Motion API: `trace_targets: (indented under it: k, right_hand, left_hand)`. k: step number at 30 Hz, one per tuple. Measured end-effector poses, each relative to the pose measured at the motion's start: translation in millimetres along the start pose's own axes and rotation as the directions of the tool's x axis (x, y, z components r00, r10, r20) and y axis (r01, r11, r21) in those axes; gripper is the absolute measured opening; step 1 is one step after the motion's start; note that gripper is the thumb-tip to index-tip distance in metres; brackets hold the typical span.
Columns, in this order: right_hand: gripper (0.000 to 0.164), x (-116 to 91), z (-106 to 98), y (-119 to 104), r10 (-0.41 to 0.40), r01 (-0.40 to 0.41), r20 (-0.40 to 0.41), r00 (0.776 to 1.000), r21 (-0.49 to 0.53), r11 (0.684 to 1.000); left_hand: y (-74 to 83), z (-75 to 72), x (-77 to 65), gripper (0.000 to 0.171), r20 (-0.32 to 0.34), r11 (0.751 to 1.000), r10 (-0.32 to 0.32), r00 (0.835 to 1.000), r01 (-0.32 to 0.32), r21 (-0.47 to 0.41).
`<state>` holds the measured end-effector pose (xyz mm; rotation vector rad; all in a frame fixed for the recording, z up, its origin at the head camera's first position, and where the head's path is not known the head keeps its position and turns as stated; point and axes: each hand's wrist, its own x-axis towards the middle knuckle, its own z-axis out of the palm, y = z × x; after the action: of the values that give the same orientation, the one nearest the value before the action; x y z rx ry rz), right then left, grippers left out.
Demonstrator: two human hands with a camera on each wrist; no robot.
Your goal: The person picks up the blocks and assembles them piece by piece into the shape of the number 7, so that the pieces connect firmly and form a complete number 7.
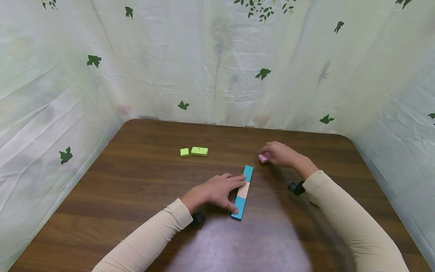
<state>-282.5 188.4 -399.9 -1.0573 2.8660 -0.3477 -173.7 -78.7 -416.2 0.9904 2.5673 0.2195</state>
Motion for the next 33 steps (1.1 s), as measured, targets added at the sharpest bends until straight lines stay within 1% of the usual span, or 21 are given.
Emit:
trace_targets:
  k: [8,16,19,28,33]
  right_hand:
    - [0.027,1,1,-2,0.020,-0.020,0.014,1.000,-0.001,1.000]
    - [0.029,-4,7,2,0.062,-0.063,0.066,0.996,0.002,0.998]
    - [0.028,-7,11,4,0.061,-0.061,0.072,0.996,-0.004,0.998]
    - [0.029,-11,17,7,0.050,-0.050,0.058,0.997,-0.003,0.999]
    - [0.030,-11,19,7,0.072,-0.072,0.063,0.995,-0.002,0.997]
  left_hand:
    - [1.1,-0.3,-0.4,0.089,-0.002,1.000,-0.001,1.000,0.001,-0.009]
    - [1.9,-1.0,-1.5,0.088,-0.001,1.000,0.001,1.000,-0.001,-0.017]
    - [1.8,-0.8,-1.5,0.088,-0.002,1.000,-0.001,1.000,0.001,-0.014]
    - [1.9,-1.5,-1.6,0.088,-0.005,1.000,-0.004,1.000,0.004,-0.028]
    - [1.7,-1.5,-1.2,0.088,-0.001,1.000,-0.005,1.000,0.005,-0.024]
